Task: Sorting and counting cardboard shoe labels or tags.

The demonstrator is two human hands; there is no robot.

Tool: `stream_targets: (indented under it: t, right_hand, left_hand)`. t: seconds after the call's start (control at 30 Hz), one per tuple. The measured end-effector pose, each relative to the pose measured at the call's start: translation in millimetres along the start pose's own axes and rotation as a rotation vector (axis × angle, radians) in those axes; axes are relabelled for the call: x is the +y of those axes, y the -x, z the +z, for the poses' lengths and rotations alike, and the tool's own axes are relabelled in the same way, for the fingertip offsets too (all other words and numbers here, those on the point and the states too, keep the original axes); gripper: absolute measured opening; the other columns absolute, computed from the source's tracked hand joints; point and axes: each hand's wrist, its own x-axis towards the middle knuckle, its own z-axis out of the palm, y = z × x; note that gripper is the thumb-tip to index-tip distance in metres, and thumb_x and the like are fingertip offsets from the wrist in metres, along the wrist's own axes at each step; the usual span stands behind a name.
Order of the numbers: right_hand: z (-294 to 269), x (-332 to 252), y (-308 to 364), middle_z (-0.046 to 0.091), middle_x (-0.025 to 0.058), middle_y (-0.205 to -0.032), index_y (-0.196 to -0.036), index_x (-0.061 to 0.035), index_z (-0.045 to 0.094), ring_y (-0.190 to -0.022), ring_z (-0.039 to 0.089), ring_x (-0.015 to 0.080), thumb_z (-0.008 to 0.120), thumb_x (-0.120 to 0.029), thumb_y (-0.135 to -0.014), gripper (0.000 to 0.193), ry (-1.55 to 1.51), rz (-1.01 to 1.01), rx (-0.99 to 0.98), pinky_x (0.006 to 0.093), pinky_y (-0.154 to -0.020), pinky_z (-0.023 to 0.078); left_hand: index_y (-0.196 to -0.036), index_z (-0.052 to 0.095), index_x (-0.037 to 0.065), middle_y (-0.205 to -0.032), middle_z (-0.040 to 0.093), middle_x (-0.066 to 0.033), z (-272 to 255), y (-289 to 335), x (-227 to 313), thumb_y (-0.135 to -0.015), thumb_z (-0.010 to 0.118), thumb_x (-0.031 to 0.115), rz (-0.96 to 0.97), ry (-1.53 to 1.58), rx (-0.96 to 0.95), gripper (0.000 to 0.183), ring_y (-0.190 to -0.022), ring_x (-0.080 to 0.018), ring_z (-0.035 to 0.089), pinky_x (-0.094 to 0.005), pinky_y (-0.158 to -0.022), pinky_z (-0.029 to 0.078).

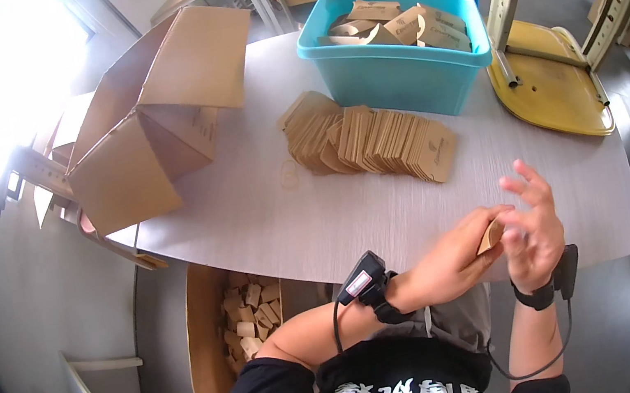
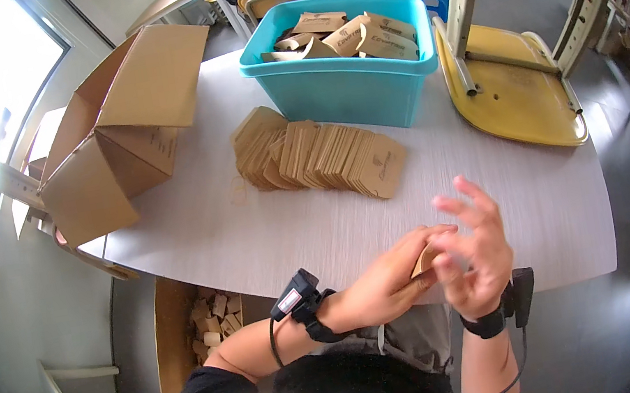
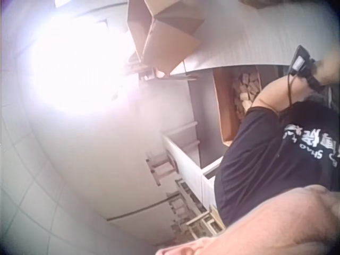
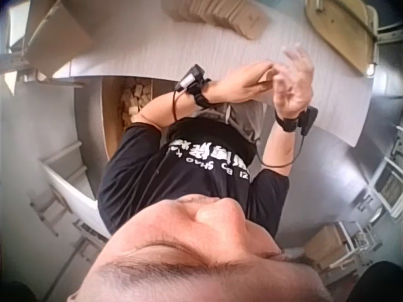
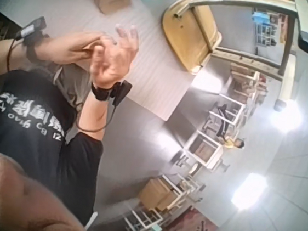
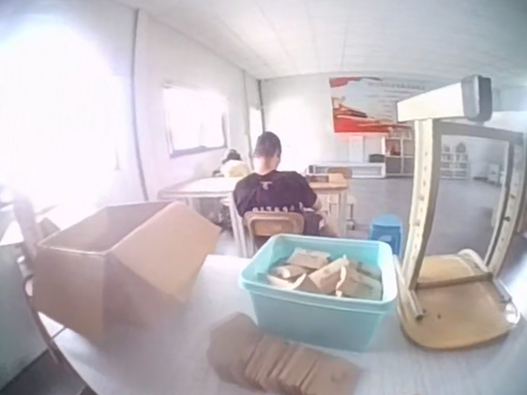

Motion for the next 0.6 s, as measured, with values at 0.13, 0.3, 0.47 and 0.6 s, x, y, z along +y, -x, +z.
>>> stream_targets:
  t: [0.13, 0.3, 0.47, 0.6]
  right_hand:
    - [2.3, -3.6, -6.1, 0.070, 0.0209, -0.127, -0.096, -0.0148, 0.076, -0.133, 0.052, 0.0503, 0.063, -0.048, -0.100, 0.036, 0.116, -0.216, -0.143, 0.0557, -0.109, 0.044]
    - [12.9, -3.2, -33.7, 0.054, 0.0278, -0.147, -0.134, -0.0030, 0.061, -0.144, 0.042, 0.0487, 0.075, -0.063, -0.084, 0.079, -0.069, -0.086, -0.011, 0.0539, -0.114, 0.039]
    - [28.9, 4.9, -47.9, 0.050, 0.0284, -0.149, -0.142, 0.0044, 0.049, -0.143, 0.044, 0.0443, 0.081, -0.059, -0.080, 0.094, -0.020, -0.043, -0.063, 0.0514, -0.115, 0.038]
    - [-2.5, 12.9, -132.0, 0.057, 0.0226, -0.142, -0.145, 0.0048, 0.046, -0.130, 0.057, 0.0345, 0.084, -0.041, -0.082, 0.086, -0.174, -0.267, -0.006, 0.0455, -0.111, 0.042]
  left_hand:
    - [-0.145, 0.042, -0.002, -0.138, 0.052, -0.0226, -0.8, -8.8, 5.2, -0.098, 0.060, 0.006, 0.152, 0.114, 0.078, 0.051, -0.131, -0.0396, 0.051, -0.0425, -0.108, 0.042]
    - [-0.147, 0.041, -0.001, -0.134, 0.051, -0.0219, -25.6, -22.8, 9.4, -0.094, 0.060, 0.001, 0.111, 0.017, 0.037, 0.056, -0.125, -0.0395, 0.052, -0.0418, -0.105, 0.044]
    - [-0.151, 0.036, 0.001, -0.133, 0.049, -0.0227, -52.2, -43.7, 19.1, -0.091, 0.066, 0.006, 0.324, -0.102, 0.047, 0.067, -0.121, -0.0383, 0.053, -0.0398, -0.102, 0.045]
    - [-0.155, 0.030, 0.003, -0.149, 0.035, -0.0233, -62.2, -31.0, 17.4, -0.091, 0.072, 0.013, 0.346, -0.319, 0.176, 0.078, -0.135, -0.0429, 0.041, -0.0430, -0.106, 0.045]
